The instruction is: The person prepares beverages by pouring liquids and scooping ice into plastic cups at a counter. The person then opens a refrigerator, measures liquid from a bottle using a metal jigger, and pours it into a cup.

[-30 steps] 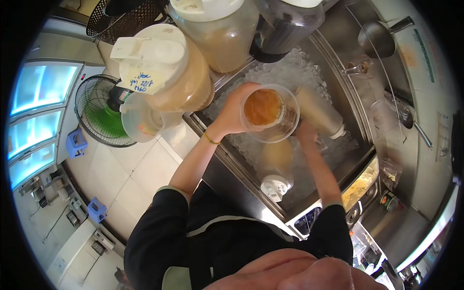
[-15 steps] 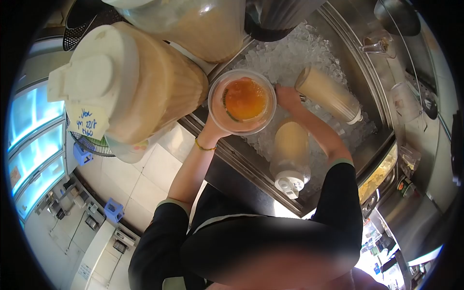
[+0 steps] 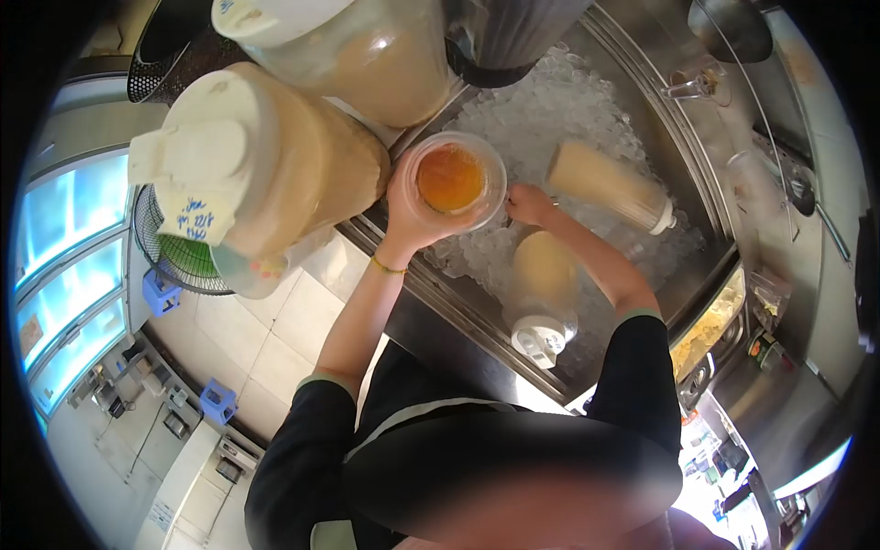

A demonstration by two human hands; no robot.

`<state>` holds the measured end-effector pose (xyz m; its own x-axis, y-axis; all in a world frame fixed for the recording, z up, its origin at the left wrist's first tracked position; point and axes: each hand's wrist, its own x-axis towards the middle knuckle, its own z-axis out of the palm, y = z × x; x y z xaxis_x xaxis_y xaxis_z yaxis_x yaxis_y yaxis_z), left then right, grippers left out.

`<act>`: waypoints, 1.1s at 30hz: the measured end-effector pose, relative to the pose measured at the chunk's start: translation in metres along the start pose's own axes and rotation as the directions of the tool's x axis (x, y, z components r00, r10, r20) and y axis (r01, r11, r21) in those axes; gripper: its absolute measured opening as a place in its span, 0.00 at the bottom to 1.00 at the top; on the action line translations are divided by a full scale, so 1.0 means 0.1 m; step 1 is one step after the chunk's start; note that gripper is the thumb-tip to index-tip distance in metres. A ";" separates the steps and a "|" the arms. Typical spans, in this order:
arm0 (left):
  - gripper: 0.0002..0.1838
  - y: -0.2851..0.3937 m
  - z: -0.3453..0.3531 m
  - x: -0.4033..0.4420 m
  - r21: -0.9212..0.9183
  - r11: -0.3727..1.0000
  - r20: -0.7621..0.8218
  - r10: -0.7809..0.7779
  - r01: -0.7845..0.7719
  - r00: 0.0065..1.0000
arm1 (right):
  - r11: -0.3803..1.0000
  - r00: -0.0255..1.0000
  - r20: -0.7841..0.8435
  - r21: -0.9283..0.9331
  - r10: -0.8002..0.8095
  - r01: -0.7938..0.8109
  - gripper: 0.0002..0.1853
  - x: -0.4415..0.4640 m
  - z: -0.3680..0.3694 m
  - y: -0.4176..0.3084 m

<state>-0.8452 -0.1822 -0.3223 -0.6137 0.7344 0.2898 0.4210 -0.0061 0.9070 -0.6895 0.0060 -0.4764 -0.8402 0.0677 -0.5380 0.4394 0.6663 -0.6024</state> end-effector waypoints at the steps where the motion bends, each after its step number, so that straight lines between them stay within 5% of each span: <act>1: 0.46 0.01 0.02 -0.01 -0.041 0.999 -0.023 -0.007 0.006 1.000 | 0.999 1.000 -0.015 0.044 0.003 -0.002 0.16 -0.10 -0.06 -0.04; 9: 0.47 0.01 0.11 -0.02 -0.024 0.999 -0.048 0.038 -0.039 0.998 | 0.967 0.980 -0.182 -0.223 0.080 -0.120 0.15 -1.33 -0.84 0.10; 11: 0.48 0.04 0.16 -0.02 -0.147 0.989 -0.066 -0.016 0.007 0.998 | 0.945 0.975 -0.191 -0.282 0.117 -0.169 0.16 -1.67 -1.08 0.09; 15: 0.49 0.05 0.18 -0.07 -0.076 0.996 0.121 -0.031 0.041 0.992 | 0.947 0.926 -0.294 -0.143 0.239 -0.289 0.17 -2.14 -1.41 -0.17; 17: 0.48 0.04 0.26 -0.10 0.008 0.997 0.144 0.076 -0.078 0.987 | 0.953 0.894 -0.358 -0.039 0.268 -0.301 0.17 -2.22 -1.48 -0.32; 20: 0.44 0.10 0.34 -0.10 0.103 0.966 0.177 0.216 -0.236 0.960 | 0.913 0.891 -0.329 -0.151 0.314 -0.378 0.18 -2.15 -1.63 -0.65; 25: 0.43 0.07 0.37 -0.15 0.096 0.984 0.235 0.124 -0.150 0.964 | 0.863 0.882 -0.262 -0.230 0.391 -0.451 0.19 -2.12 -1.94 -1.26; 30: 0.44 -0.07 0.40 -0.20 0.019 0.999 0.215 0.022 -0.027 0.976 | 0.837 0.822 -0.168 0.043 0.544 -0.546 0.18 -2.25 -2.46 -1.40; 33: 0.45 -0.12 0.42 -0.17 -0.055 0.998 0.186 -0.012 0.023 0.982 | 0.780 0.779 -0.052 0.030 0.625 -0.625 0.17 -2.29 -2.80 -1.24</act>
<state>-0.8123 -0.1662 -0.3511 -0.4838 0.8478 0.2171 0.3699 -0.0267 0.9287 -0.6407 0.1152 -0.1134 -0.3961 0.5075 -0.7652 0.8771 0.4557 -0.1517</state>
